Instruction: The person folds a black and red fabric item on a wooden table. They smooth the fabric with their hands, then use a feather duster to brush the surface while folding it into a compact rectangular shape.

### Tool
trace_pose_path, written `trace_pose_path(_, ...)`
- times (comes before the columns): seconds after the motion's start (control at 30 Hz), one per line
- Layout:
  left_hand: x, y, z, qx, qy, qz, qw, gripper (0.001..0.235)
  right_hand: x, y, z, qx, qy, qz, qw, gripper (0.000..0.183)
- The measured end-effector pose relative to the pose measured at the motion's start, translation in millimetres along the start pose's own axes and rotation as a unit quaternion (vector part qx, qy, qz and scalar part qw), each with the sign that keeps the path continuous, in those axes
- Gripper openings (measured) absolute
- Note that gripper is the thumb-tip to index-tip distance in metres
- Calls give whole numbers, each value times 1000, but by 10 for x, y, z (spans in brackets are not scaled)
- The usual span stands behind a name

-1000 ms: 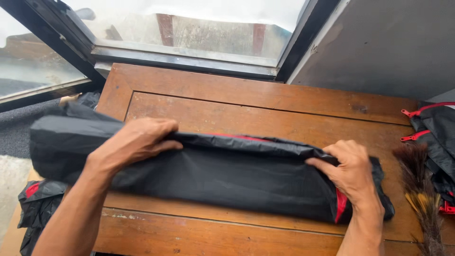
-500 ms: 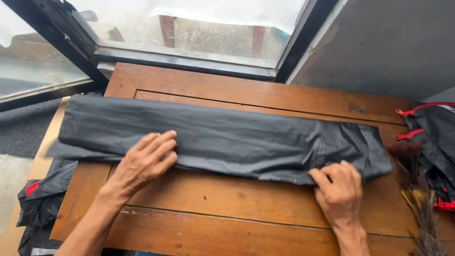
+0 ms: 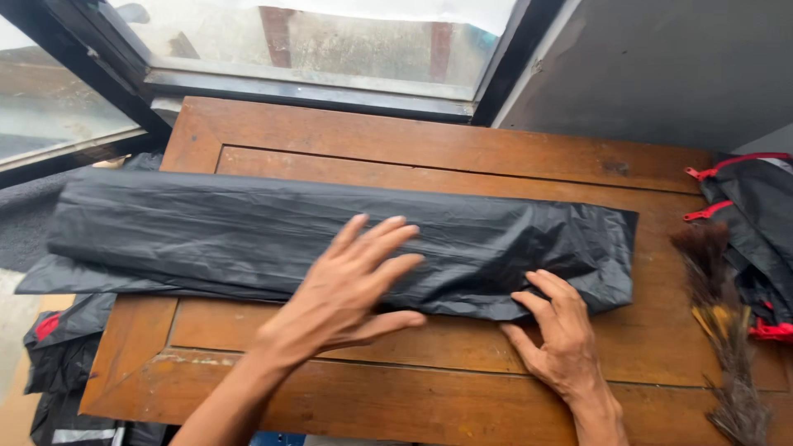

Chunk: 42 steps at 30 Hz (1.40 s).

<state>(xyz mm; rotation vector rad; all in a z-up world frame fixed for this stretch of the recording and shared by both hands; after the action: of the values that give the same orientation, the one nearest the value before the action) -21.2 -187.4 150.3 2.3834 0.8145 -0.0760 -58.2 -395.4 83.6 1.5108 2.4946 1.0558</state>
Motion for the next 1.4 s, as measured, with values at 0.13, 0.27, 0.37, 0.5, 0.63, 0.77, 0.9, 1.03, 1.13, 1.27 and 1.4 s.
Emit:
trace_pose_path(0.13, -153, 333, 587, -49, 2, 42, 998, 63, 57, -44, 14, 24, 22, -12, 999, 44)
trace_pose_path(0.27, 18, 332, 1151, 26, 36, -7, 999, 82, -107, -118, -115, -34, -85, 47, 995, 42)
trace_pose_path(0.37, 121, 243, 1156, 49, 55, -13, 997, 83, -217, -122, -136, -41, -74, 83, 993, 41)
trace_pose_path(0.5, 283, 102, 929, 59, 63, -60, 994, 84, 34, -5, 54, 43, -22, -2, 999, 42)
trace_pose_path(0.63, 210, 155, 854, 27, 79, -68, 994, 90, 5, -35, 126, 59, -4, -11, 998, 42)
trace_pose_path(0.77, 230, 135, 1072, 42, 101, -76, 991, 110, -30, -6, 47, 49, -13, 17, 999, 42)
trace_pose_path(0.9, 251, 92, 1137, 57, 132, -76, 987, 111, -31, 72, -111, -27, -22, 119, 992, 48)
trace_pose_path(1.03, 282, 70, 1180, 65, 126, -86, 986, 110, 413, 584, 35, -43, -2, 72, 996, 63)
trace_pose_path(1.13, 287, 40, 1226, 60, 151, -64, 985, 93, 630, 829, 444, -1, -53, 35, 998, 79)
trace_pose_path(1.27, 372, 25, 1366, 133, 50, -128, 982, 98, 386, 808, 1016, 26, -1, 54, 998, 81)
trace_pose_path(1.4, 340, 82, 1239, 134, 33, -139, 981, 111, -81, 643, 1061, 57, -115, 73, 989, 77)
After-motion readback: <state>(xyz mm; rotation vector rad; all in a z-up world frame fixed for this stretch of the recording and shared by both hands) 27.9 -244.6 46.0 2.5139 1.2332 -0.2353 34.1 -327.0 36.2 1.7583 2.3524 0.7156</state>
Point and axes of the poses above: each hand's wrist, its own y-axis towards the middle knuckle, its own z-axis out of the palm, x = y × z, the point moved 10 cm from there along y, towards the middle knuckle, and after that the axes turned 5 degrees about -x, right-handed, at the moved point
